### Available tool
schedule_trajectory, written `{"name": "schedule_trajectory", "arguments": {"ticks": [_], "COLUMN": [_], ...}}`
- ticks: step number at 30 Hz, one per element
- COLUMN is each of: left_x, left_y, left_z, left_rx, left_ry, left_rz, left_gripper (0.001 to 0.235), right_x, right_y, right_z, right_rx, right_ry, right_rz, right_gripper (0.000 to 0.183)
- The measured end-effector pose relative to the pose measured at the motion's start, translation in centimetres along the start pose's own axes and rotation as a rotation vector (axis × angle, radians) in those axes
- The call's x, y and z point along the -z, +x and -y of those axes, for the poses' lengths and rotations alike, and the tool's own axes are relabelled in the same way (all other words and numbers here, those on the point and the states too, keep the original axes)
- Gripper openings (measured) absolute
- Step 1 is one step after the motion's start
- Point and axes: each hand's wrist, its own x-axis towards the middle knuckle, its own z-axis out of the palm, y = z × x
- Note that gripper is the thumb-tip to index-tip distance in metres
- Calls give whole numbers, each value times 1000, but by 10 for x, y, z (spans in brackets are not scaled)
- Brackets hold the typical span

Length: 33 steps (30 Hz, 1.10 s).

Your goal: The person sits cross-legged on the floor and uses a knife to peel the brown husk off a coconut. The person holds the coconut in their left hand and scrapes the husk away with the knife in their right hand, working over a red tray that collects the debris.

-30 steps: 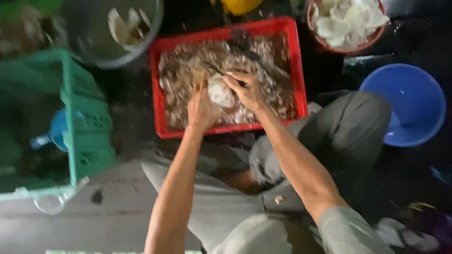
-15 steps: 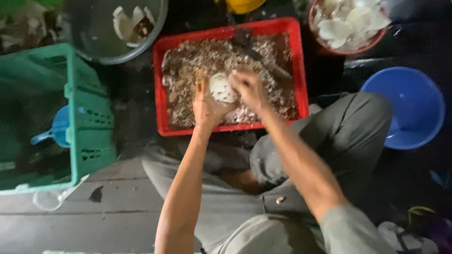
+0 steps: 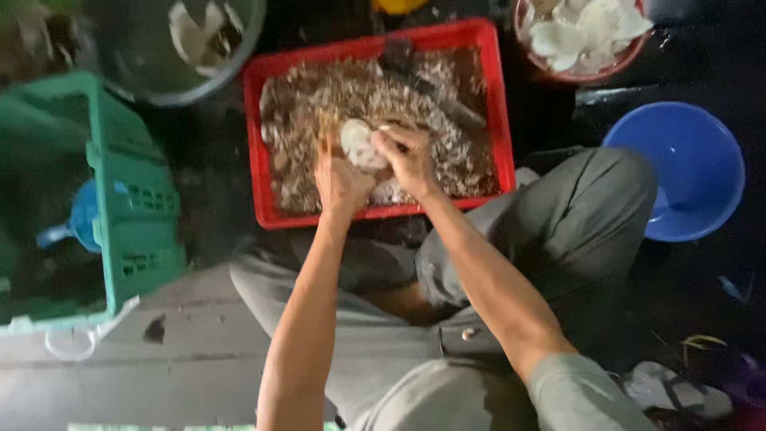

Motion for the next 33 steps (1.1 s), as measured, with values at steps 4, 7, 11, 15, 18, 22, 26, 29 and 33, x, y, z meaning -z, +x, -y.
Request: {"name": "schedule_trajectory", "arguments": {"ticks": [4,7,11,15,18,22,26,29,33], "left_x": [-4,-11,11,34,38,15,9,7,18], "left_y": [-9,2,-28,-10,2,15,1,12,-4], "left_z": [8,-13,-18,-32,-20,-2,20,-2,-8], "left_rx": [-229,-212,-147,-19,-275,-265,-333,-392,-79], "left_ry": [77,14,79,327,318,214,183,134,208], "left_rz": [-215,-199,-131,134,155,152,68,-43,46], "left_gripper": [131,134,145,162,161,128,117,123,137], "right_x": [-6,7,-9,13,20,13,-5,11,-2], "right_y": [-19,-7,-40,-33,-35,-20,-5,11,-23], "right_z": [-19,-53,-82,-76,-57,-21,4,9,-2], "right_rx": [-148,-145,-319,-493,-530,5,-236,-281,-43], "right_ry": [25,-180,-41,387,153,-52,58,204,-103], "right_rz": [-57,-39,-38,-236,-208,-53,77,95,-46], "right_gripper": [33,32,28,16,50,15,21,19,24]}}
